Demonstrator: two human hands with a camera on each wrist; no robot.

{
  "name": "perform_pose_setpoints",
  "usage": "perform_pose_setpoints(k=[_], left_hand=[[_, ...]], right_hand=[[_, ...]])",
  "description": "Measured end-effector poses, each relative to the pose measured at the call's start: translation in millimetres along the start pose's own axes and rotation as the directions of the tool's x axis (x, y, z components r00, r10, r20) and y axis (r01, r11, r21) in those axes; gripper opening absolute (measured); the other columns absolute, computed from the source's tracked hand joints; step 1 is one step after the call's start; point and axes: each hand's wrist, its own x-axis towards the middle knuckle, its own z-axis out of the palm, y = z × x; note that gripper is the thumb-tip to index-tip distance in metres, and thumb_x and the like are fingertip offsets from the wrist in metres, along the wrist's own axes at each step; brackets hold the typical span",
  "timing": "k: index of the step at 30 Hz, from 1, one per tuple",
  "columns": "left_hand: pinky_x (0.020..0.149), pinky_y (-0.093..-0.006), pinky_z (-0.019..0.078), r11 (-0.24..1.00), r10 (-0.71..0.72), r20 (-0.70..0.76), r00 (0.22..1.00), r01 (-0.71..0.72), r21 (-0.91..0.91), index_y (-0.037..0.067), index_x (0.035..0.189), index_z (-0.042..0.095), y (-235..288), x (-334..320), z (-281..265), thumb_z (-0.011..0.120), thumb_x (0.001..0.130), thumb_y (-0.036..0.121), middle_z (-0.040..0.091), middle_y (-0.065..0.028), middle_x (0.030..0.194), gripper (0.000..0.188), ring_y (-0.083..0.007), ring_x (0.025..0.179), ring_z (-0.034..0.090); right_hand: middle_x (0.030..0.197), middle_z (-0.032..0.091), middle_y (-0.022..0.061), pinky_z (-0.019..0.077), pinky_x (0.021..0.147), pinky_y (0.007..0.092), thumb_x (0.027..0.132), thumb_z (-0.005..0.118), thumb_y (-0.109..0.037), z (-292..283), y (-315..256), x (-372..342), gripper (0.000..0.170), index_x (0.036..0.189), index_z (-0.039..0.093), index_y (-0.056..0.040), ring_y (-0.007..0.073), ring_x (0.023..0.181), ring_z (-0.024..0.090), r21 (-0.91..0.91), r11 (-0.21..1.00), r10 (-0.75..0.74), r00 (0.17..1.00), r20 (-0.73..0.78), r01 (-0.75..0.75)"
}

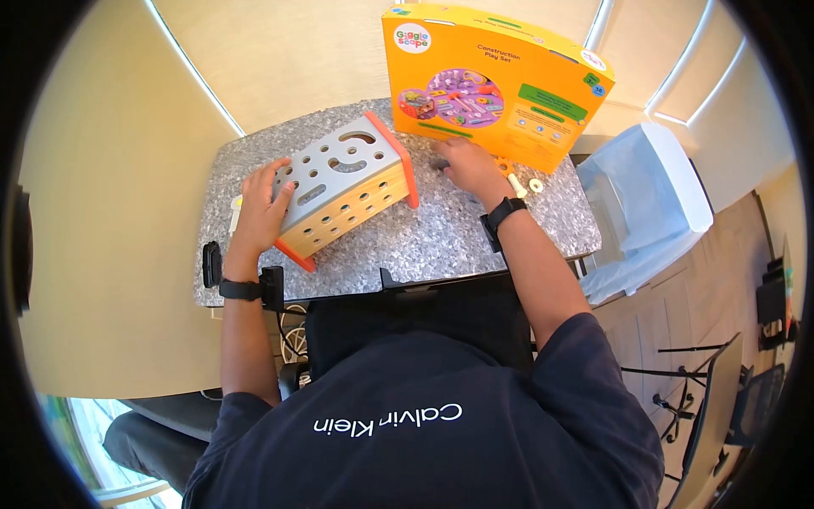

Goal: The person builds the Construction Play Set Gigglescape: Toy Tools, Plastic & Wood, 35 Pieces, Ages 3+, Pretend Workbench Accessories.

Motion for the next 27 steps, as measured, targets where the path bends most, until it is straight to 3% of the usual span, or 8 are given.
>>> perform_pose_setpoints(k=[7, 14, 16, 17, 19, 20, 22, 27], left_hand=[[0.115, -0.0471, 0.0335, 1.000, 0.002, 0.011, 1.000, -0.002, 0.013, 0.007, 0.139, 0.056, -0.5, 0.1, 0.3, 0.058, 0.100, 0.027, 0.057, -0.0183, 0.140, 0.044, -0.0381, 0.131, 0.046], [0.114, -0.0469, 0.0341, 1.000, 0.002, 0.020, 1.000, -0.002, 0.011, 0.007, 0.139, 0.056, 2.2, -0.4, -1.5, 0.058, 0.100, 0.028, 0.057, -0.0184, 0.139, 0.045, -0.0381, 0.131, 0.046], [0.114, -0.0468, 0.0342, 1.000, 0.007, 0.014, 1.000, -0.007, 0.001, 0.007, 0.139, 0.056, 2.6, 0.1, -1.9, 0.058, 0.100, 0.028, 0.057, -0.0184, 0.139, 0.045, -0.0381, 0.130, 0.046], [0.114, -0.0467, 0.0343, 1.000, 0.009, 0.009, 1.000, -0.009, -0.010, 0.007, 0.139, 0.057, 2.6, -1.1, -1.9, 0.058, 0.100, 0.029, 0.057, -0.0184, 0.139, 0.045, -0.0380, 0.130, 0.046], [0.114, -0.0466, 0.0346, 1.000, 0.022, 0.001, 1.000, -0.022, -0.002, 0.006, 0.139, 0.057, 0.9, -0.6, -1.7, 0.058, 0.100, 0.029, 0.058, -0.0185, 0.138, 0.045, -0.0380, 0.129, 0.047], [0.114, -0.0466, 0.0349, 0.999, 0.041, -0.005, 0.999, -0.041, 0.006, 0.006, 0.138, 0.057, 0.5, -0.4, -1.4, 0.058, 0.100, 0.029, 0.058, -0.0185, 0.138, 0.045, -0.0380, 0.129, 0.047], [0.113, -0.0467, 0.0351, 0.999, 0.032, -0.007, 0.999, -0.032, 0.002, 0.006, 0.138, 0.057, 1.4, -1.1, -1.3, 0.058, 0.100, 0.029, 0.058, -0.0185, 0.138, 0.045, -0.0379, 0.129, 0.047], [0.113, -0.0468, 0.0353, 1.000, 0.016, -0.001, 1.000, -0.016, -0.002, 0.006, 0.138, 0.057, 2.6, -1.2, -1.2, 0.059, 0.100, 0.029, 0.058, -0.0184, 0.139, 0.045, -0.0379, 0.129, 0.047]], right_hand=[[0.100, 0.072, 0.0203, 0.0555, 0.091, 0.0476, 0.078, 0.070, -0.001, 16.0, 13.2, 5.0, 0.021, 0.099, 0.070, -0.0010, 0.0389, 0.104, 0.068, -0.049, 0.998, -0.038, 0.997, 0.062, 0.041], [0.105, 0.072, 0.0218, 0.0562, 0.089, 0.0470, 0.079, 0.072, -0.003, 2.2, 4.3, -5.8, 0.025, 0.104, 0.069, -0.0013, 0.0401, 0.102, 0.069, 0.026, 0.999, 0.019, 0.998, 0.064, -0.021], [0.101, 0.073, 0.0207, 0.0572, 0.085, 0.0431, 0.079, 0.075, -0.004, -5.4, 5.9, -7.9, 0.027, 0.105, 0.068, -0.0008, 0.0374, 0.098, 0.071, 0.239, 0.970, 0.065, 0.992, -0.105, -0.038], [0.101, 0.073, 0.0207, 0.0572, 0.085, 0.0431, 0.079, 0.075, -0.004, -13.6, 0.4, -9.2, 0.027, 0.105, 0.068, -0.0008, 0.0374, 0.098, 0.071, 0.239, 0.970, 0.062, 0.993, -0.101, -0.036], [0.094, 0.073, 0.0158, 0.0569, 0.080, 0.0368, 0.079, 0.080, -0.006, -35.4, -10.5, -15.0, 0.027, 0.102, 0.066, -0.0005, 0.0274, 0.090, 0.072, 0.432, 0.897, 0.172, 0.975, -0.144, -0.094], [0.094, 0.073, 0.0158, 0.0569, 0.080, 0.0368, 0.079, 0.080, -0.006, -48.4, -19.9, -18.8, 0.027, 0.102, 0.066, -0.0005, 0.0274, 0.090, 0.072, 0.431, 0.897, 0.169, 0.975, -0.141, -0.093], [0.090, 0.070, 0.0103, 0.0555, 0.074, 0.0323, 0.079, 0.084, -0.008, -72.6, -44.6, -28.2, 0.027, 0.097, 0.064, -0.0006, 0.0176, 0.082, 0.068, 0.566, 0.813, 0.209, 0.975, -0.071, -0.133], [0.086, 0.067, 0.0081, 0.0548, 0.069, 0.0301, 0.081, 0.084, -0.007, -86.6, -91.5, -58.2, 0.024, 0.092, 0.063, -0.0004, 0.0144, 0.074, 0.066, 0.606, 0.793, 0.094, 0.995, -0.022, -0.061]])
